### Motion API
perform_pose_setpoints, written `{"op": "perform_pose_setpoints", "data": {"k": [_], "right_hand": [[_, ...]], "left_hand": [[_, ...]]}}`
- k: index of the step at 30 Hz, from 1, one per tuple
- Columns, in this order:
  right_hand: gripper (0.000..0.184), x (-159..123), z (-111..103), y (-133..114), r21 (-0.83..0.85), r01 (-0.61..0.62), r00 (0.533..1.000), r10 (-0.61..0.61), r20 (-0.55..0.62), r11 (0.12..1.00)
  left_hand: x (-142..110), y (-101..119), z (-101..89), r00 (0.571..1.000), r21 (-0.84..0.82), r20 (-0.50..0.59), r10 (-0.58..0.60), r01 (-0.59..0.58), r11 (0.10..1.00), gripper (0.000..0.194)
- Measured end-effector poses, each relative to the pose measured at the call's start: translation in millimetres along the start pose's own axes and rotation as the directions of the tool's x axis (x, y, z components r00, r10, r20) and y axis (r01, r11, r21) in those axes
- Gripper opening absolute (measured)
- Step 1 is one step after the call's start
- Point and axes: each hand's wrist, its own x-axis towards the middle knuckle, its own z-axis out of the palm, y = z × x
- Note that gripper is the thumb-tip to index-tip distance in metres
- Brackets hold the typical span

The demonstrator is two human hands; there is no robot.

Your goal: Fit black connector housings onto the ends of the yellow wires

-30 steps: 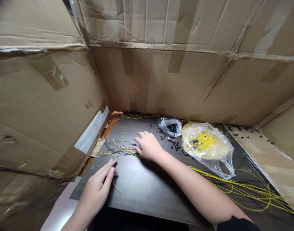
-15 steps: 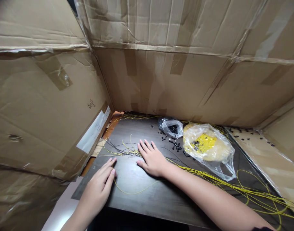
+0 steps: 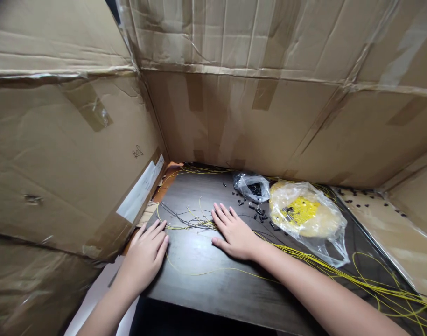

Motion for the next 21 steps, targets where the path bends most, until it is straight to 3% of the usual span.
{"op": "perform_pose_setpoints", "data": {"k": [8,15,21], "right_hand": [[0.080,-1.1,-0.5,1.6,-0.021,-0.040,0.999,0.040,-0.004,0.999],[0.080,-1.6,0.2,1.4,-0.025,-0.035,0.999,0.035,-0.018,0.999],[0.079,-1.0,0.6,1.1,-0.022,-0.032,0.999,0.031,-0.023,0.999]], "left_hand": [[-22.9,28.6,-3.0,0.997,0.019,-0.045,0.059,-0.058,0.998,0.031],[-27.8,41.9,-5.6,0.987,-0.072,-0.098,0.125,-0.132,0.989,0.027],[-30.4,47.7,-1.1,0.986,-0.145,-0.121,0.115,-0.132,0.981,0.022]]}}
